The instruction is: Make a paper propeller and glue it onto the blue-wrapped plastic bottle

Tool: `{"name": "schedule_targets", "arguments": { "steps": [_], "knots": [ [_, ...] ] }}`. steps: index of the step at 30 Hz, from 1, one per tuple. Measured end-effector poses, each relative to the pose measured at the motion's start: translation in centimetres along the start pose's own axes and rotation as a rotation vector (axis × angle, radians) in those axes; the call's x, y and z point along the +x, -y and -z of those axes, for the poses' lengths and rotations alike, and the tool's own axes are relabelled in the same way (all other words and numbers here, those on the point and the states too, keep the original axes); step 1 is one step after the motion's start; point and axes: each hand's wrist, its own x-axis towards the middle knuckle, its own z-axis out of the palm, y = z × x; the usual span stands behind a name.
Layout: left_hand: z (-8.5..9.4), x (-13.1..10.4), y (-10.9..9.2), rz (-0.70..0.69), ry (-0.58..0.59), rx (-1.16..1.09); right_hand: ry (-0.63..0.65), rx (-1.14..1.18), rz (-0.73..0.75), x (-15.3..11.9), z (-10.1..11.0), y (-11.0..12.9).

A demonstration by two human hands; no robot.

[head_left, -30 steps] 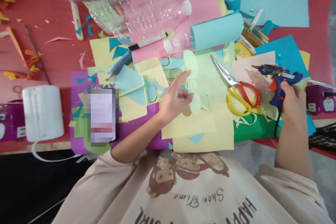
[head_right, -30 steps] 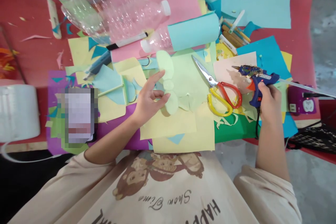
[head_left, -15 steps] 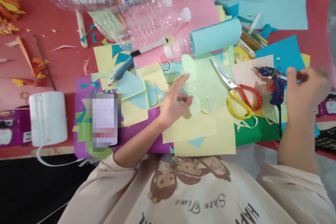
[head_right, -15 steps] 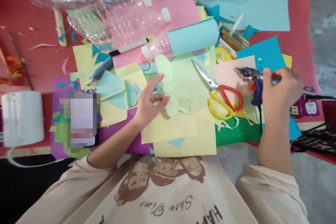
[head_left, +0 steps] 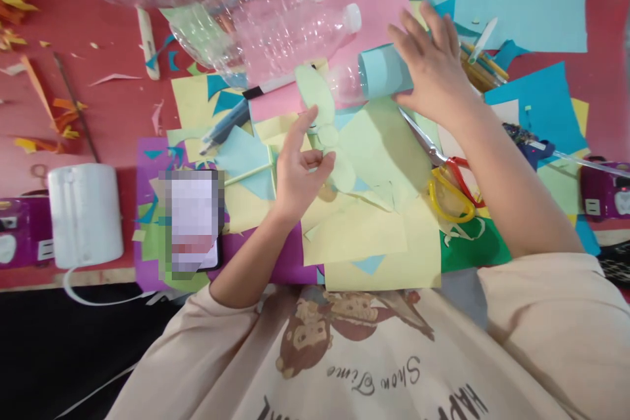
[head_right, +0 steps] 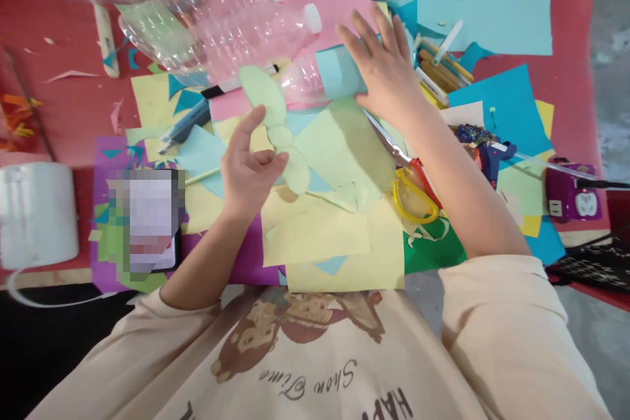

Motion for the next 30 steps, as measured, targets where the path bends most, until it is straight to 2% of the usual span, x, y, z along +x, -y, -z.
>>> {"name": "schedule_targets", "arguments": {
  "steps": [4,7,12,15,18,22,30],
  "knots": [
    [0.4,0.3,-0.1,0.013,-0.031,0.013,0.013,-0.049,-0.003,1.2,-0.1,0.6],
    [0.4,0.2,-0.2,0.015,-0.028,0.038,-0.009,-0.078,-0.065,0.1,1.0,0.8],
    [0.2,-0.1,-0.5,0.018,-0.019,0.015,-0.074,-0.058,-0.224,-5.8,3.7,1.2],
    [0.0,-0.3,-0.5,0.006,0.008,-0.047,-0.131,-0.096,-0.216,-10.0,4.2,1.2],
    [-0.2,-0.5,-0.4,-0.017,0.032,-0.081,-0.166,-0.080,-0.155,-13.3,3.6,1.0],
    [-0.4,-0.7,-0.4,-0.023,0.067,-0.087,-0.159,-0.072,-0.131,-15.6,2.6,1.6],
    [-0.4,-0.9,-1.4,-0.040,0.205,-0.125,-0.164,-0.095,-0.056,-17.8,2.4,2.9]
  ]
}}
